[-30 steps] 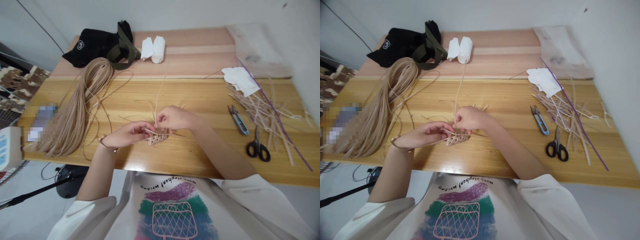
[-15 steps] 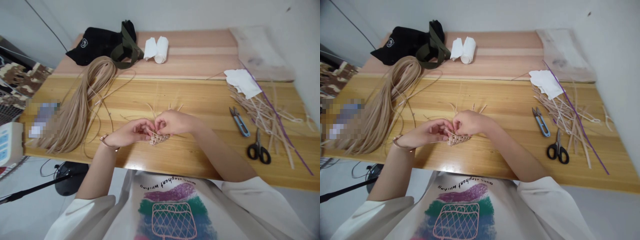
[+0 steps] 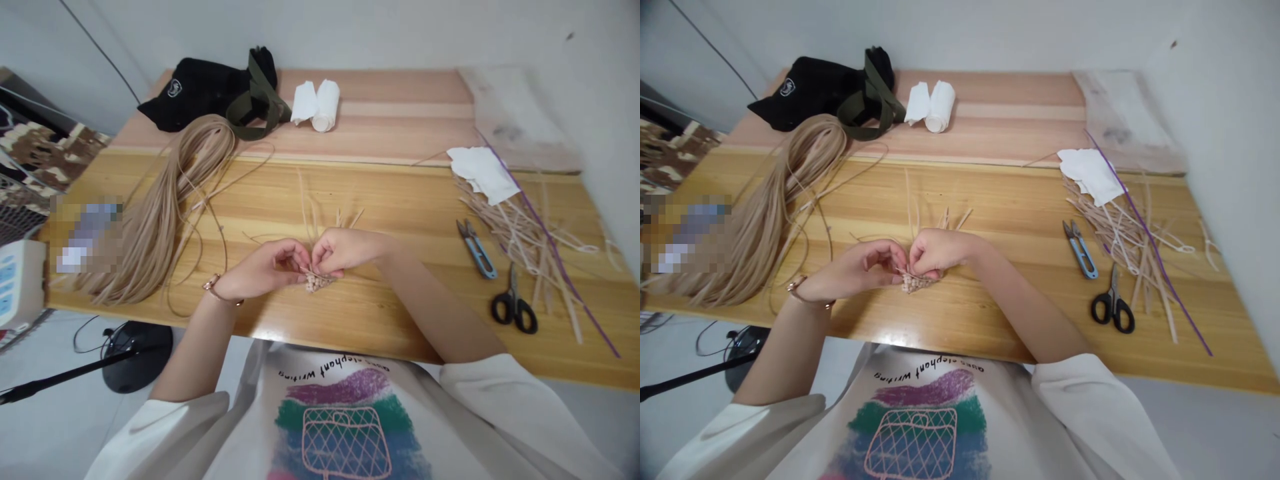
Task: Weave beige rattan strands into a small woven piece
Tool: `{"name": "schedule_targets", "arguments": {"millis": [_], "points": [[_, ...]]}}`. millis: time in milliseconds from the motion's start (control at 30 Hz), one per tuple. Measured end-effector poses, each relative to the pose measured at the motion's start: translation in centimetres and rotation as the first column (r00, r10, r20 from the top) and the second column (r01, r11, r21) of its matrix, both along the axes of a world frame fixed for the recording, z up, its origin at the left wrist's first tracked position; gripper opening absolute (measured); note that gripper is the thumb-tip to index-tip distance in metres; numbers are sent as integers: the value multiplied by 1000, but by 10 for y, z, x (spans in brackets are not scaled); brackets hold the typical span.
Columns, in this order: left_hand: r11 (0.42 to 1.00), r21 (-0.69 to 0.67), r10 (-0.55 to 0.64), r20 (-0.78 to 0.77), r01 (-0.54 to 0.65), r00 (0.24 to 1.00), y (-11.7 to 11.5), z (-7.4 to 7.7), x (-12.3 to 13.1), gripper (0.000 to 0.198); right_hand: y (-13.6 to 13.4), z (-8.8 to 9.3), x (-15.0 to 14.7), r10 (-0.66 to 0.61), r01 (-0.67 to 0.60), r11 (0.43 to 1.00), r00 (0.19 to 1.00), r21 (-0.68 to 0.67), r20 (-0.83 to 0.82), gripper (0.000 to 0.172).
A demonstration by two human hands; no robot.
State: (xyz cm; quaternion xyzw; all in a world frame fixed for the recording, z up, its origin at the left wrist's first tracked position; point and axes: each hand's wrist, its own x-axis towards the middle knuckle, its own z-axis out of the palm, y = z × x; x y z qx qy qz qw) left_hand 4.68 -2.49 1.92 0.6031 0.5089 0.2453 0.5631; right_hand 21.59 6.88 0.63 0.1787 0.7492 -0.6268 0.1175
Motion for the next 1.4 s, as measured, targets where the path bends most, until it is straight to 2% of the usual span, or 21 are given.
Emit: {"name": "schedule_targets", "arguments": {"millis": [100,267,367,467,600,733,833,900,933,1033,1100,1167,1233,1267,1333,1400], "points": [[991,128,59,-130,-42,990,-4,4,5,17,0,-1,-1,-71,71,997,996,3,49,13],[954,280,174,-218,-110,960,-14,0,12,18,-2,-4,-2,-171,170,985,983,17,65,9],[921,362,239,-246,-140,939,-19,-3,14,18,-2,-6,-2,-185,183,982,982,37,44,4],[880,461,262,-277,-111,924,-21,-4,13,15,-3,-6,-3,-166,165,984,986,63,23,5],[834,551,260,-349,-27,900,-21,-3,11,14,-3,-4,-3,-167,165,983,986,84,16,8],[756,649,322,-478,82,817,-30,6,15,16,-4,-2,-3,-181,180,981,983,67,21,12],[642,711,363,-612,287,703,-46,5,28,14,-6,1,-2,-234,230,969,971,85,40,13],[581,695,375,-691,424,618,-57,-4,37,13,-9,5,-2,-284,274,952,957,139,62,14],[582,673,374,-720,457,584,-62,-10,41,11,-10,8,-3,-304,289,943,950,168,73,15],[634,601,363,-787,486,499,-70,-30,48,9,-13,18,-1,-354,323,916,930,240,101,23],[648,585,357,-799,488,484,-72,-38,48,10,-14,27,4,-421,380,874,903,304,83,35],[665,572,331,-802,481,496,-71,-40,47,11,-16,37,11,-493,446,799,870,403,15,38],[711,563,287,-779,421,557,-70,-36,45,12,-23,46,21,-493,446,724,868,526,-58,26],[748,558,256,-742,359,620,-68,-32,44,12,-28,49,26,-450,401,706,890,583,-68,20],[826,532,204,-592,188,779,-65,-23,42,12,-40,52,35,-332,271,731,943,627,-20,19],[884,467,188,-415,32,890,-61,-15,40,11,-52,51,41,-259,194,759,966,622,14,19]]}}
